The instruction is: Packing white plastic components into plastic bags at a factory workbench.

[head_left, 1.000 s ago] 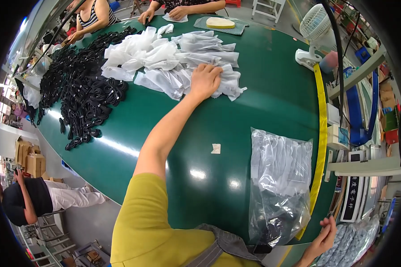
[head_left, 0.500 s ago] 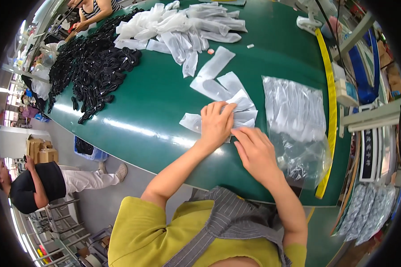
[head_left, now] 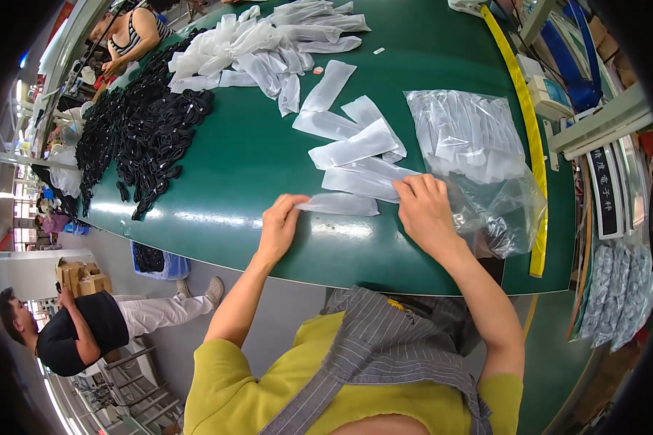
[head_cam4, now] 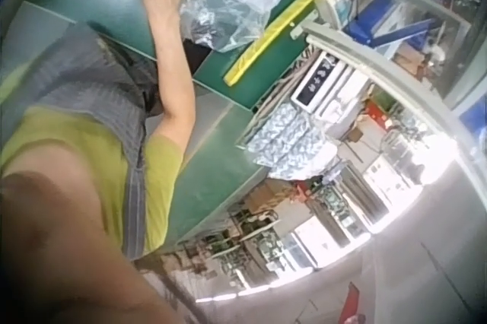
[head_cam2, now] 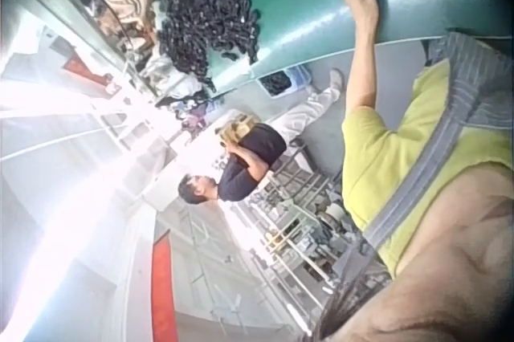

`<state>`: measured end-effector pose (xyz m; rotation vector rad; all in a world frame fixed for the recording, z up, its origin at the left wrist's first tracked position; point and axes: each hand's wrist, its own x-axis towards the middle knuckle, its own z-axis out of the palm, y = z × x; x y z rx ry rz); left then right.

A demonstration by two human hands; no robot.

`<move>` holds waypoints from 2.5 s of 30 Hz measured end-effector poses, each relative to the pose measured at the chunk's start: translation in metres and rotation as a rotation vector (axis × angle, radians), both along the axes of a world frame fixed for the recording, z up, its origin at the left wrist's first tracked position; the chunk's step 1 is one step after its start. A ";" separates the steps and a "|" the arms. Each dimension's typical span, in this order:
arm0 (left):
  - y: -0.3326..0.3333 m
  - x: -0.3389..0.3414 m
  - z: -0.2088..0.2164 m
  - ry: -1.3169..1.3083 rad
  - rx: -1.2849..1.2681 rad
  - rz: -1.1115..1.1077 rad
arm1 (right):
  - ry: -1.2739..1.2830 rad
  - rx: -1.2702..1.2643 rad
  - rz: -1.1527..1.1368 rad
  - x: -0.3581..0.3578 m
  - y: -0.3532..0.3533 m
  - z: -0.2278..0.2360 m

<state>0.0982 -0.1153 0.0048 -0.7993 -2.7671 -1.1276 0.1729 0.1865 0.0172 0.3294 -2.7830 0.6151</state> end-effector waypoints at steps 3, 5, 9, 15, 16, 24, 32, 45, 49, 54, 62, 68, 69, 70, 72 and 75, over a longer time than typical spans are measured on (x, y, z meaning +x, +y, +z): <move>-0.003 0.011 0.008 -0.533 0.193 0.069 | 0.015 -0.002 -0.010 0.007 0.001 0.008; 0.009 0.019 0.031 -0.044 -0.066 0.036 | 0.084 0.041 -0.010 0.011 -0.006 0.008; 0.036 0.046 0.049 0.311 -0.318 -0.365 | 0.138 0.044 0.035 0.015 -0.015 -0.001; 0.059 0.019 0.000 0.310 -0.095 -0.422 | 0.044 0.059 -0.021 -0.004 -0.014 -0.015; 0.060 0.020 0.001 0.309 -0.116 -0.503 | -0.002 -0.015 -0.031 -0.005 -0.013 -0.012; 0.070 0.018 0.007 0.426 -0.227 -0.534 | -0.239 -0.278 0.277 -0.001 -0.014 -0.003; 0.087 0.048 0.003 0.226 -0.206 -0.435 | -0.157 -0.006 -0.002 -0.033 0.017 -0.004; 0.093 0.048 -0.002 0.210 -0.141 -0.464 | 0.327 0.039 0.337 -0.143 -0.075 -0.006; 0.086 0.040 0.016 0.200 -0.245 -0.416 | 0.042 0.127 0.288 -0.142 -0.086 0.003; 0.069 0.025 0.012 0.282 -0.297 -0.472 | -0.554 -0.238 0.388 -0.135 -0.082 0.005; 0.074 0.013 0.011 0.232 -0.246 -0.447 | -0.685 -0.573 0.236 -0.131 -0.073 0.008; 0.071 0.013 -0.003 0.125 -0.070 -0.509 | -0.043 0.048 0.077 -0.153 -0.055 -0.005; 0.068 0.012 -0.002 0.117 -0.070 -0.510 | -0.051 0.046 0.076 -0.146 -0.052 -0.005; 0.066 0.010 -0.001 0.161 -0.115 -0.481 | -0.169 -0.114 0.143 -0.134 -0.047 -0.004; 0.059 0.007 0.002 0.248 -0.212 -0.399 | -0.376 -0.352 0.275 -0.102 -0.033 0.003; 0.061 0.002 -0.004 0.145 -0.080 -0.413 | -0.435 -0.445 0.286 -0.047 -0.014 -0.002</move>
